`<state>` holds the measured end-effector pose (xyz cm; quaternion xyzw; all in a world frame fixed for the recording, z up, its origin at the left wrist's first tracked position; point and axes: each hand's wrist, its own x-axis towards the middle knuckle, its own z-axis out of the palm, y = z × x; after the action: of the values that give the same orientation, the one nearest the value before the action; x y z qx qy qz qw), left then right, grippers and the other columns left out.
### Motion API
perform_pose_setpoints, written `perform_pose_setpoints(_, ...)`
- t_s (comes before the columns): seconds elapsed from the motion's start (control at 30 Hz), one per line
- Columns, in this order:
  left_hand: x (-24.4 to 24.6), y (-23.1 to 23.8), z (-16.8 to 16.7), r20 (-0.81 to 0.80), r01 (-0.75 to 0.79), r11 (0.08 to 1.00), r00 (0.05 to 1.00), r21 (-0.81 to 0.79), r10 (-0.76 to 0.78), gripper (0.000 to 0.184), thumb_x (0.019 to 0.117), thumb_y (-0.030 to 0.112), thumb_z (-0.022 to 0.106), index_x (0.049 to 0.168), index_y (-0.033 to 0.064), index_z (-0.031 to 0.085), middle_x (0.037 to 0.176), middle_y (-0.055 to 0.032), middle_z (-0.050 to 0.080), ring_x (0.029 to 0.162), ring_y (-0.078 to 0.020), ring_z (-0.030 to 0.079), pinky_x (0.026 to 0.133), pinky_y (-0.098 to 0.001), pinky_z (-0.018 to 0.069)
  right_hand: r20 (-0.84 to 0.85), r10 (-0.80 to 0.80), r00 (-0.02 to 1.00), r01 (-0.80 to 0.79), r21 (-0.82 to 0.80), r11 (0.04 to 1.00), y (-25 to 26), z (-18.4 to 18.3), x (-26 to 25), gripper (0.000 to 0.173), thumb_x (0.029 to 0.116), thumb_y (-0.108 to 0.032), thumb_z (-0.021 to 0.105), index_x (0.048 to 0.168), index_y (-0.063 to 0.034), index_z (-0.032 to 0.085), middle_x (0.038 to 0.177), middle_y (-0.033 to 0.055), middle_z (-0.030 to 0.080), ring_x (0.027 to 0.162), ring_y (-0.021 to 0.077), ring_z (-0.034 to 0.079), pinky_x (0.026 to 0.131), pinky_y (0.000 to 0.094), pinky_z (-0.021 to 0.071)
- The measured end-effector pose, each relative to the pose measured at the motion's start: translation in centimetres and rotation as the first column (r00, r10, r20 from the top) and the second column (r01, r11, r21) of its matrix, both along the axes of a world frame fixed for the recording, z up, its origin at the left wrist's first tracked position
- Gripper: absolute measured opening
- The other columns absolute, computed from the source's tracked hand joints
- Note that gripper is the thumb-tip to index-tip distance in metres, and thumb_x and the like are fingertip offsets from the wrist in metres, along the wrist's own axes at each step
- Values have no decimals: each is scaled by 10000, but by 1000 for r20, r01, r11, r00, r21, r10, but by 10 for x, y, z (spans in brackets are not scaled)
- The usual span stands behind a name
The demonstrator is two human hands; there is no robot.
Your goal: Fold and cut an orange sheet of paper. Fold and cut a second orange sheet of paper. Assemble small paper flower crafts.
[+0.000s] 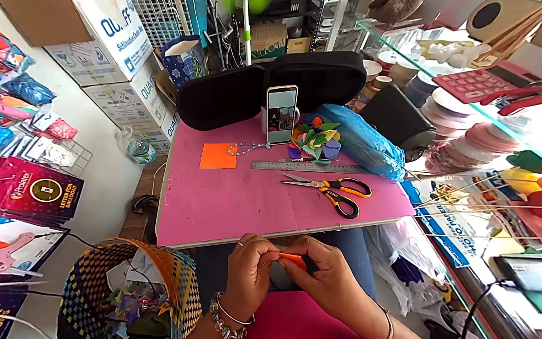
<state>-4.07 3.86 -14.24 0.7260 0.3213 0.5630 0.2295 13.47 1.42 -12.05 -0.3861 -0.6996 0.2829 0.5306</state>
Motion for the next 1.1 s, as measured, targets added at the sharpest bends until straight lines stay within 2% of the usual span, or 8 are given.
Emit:
perform_pose_setpoints(0.17, -4, 3, 6, 19, -15, 999, 1000, -35, 16, 262, 1065, 350, 516, 967, 134, 626, 898, 37, 655, 897, -36, 637, 814, -186, 534, 21, 22, 1000, -21, -18, 1000, 1, 0, 7, 126, 930, -172, 733, 891, -60, 692, 858, 5, 686, 827, 5, 656, 754, 133, 556)
perform_pose_setpoints(0.27, -9, 5, 10, -105, -25, 998, 994, -55, 19, 282, 1061, 376, 527, 993, 145, 672, 967, 34, 695, 1004, -68, 647, 897, -232, 532, 32, 3, 999, -2, -46, 999, 2, 0, 11, 113, 915, -148, 712, 848, -64, 676, 824, -3, 664, 794, -10, 633, 719, 119, 533)
perform_pose_setpoints(0.37, -12, 6, 16, -234, -24, 1000, 972, 5, 24, 377, 1039, 497, 505, 1078, 188, 717, 1062, 34, 705, 1091, -99, 624, 938, -308, 494, 68, 11, 998, -6, -68, 998, 2, 0, 13, 64, 897, -134, 695, 879, -74, 709, 832, -16, 667, 797, -17, 634, 725, 118, 538)
perform_pose_setpoints(0.57, -7, 3, 17, -176, 10, 999, 984, 33, -4, 304, 1029, 421, 566, 957, 173, 727, 924, 51, 689, 946, -61, 617, 861, -245, 472, 116, 18, 993, -12, -53, 999, 0, -2, 8, 90, 888, -139, 678, 824, -75, 670, 795, -8, 646, 783, -11, 610, 709, 114, 500)
perform_pose_setpoints(0.7, -4, 2, 10, -157, -55, 995, 985, 81, 67, 314, 1043, 425, 532, 941, 158, 661, 833, 29, 588, 819, -56, 567, 765, -200, 459, 100, 38, 994, -33, -60, 998, 1, -4, 6, 114, 904, -160, 702, 841, -66, 687, 806, -1, 659, 783, -10, 619, 713, 111, 512)
perform_pose_setpoints(0.8, -3, 3, 6, -133, -99, 989, 985, 111, 113, 301, 1041, 427, 534, 946, 167, 651, 825, 33, 553, 807, -51, 543, 756, -190, 444, 77, 42, 996, -36, -80, 996, 1, -4, 4, 138, 928, -195, 711, 867, -72, 709, 815, -11, 671, 781, -15, 627, 709, 113, 521)
perform_pose_setpoints(0.97, -7, 4, 9, -99, -61, 994, 993, 93, 71, 253, 1041, 379, 568, 965, 157, 662, 836, 32, 564, 825, -46, 549, 780, -190, 448, -75, 106, 991, -119, -184, 976, 1, -3, 6, 110, 949, -168, 711, 942, -64, 746, 863, -12, 700, 778, -4, 646, 686, 131, 545)
perform_pose_setpoints(1.1, -6, 3, 10, -85, -16, 995, 996, 98, 25, 238, 1049, 358, 562, 968, 151, 645, 898, 25, 573, 882, -43, 564, 808, -177, 465, -29, 120, 992, -123, -118, 985, 2, -2, 6, 117, 965, -167, 687, 965, -57, 727, 897, 8, 700, 836, 15, 656, 739, 146, 554)
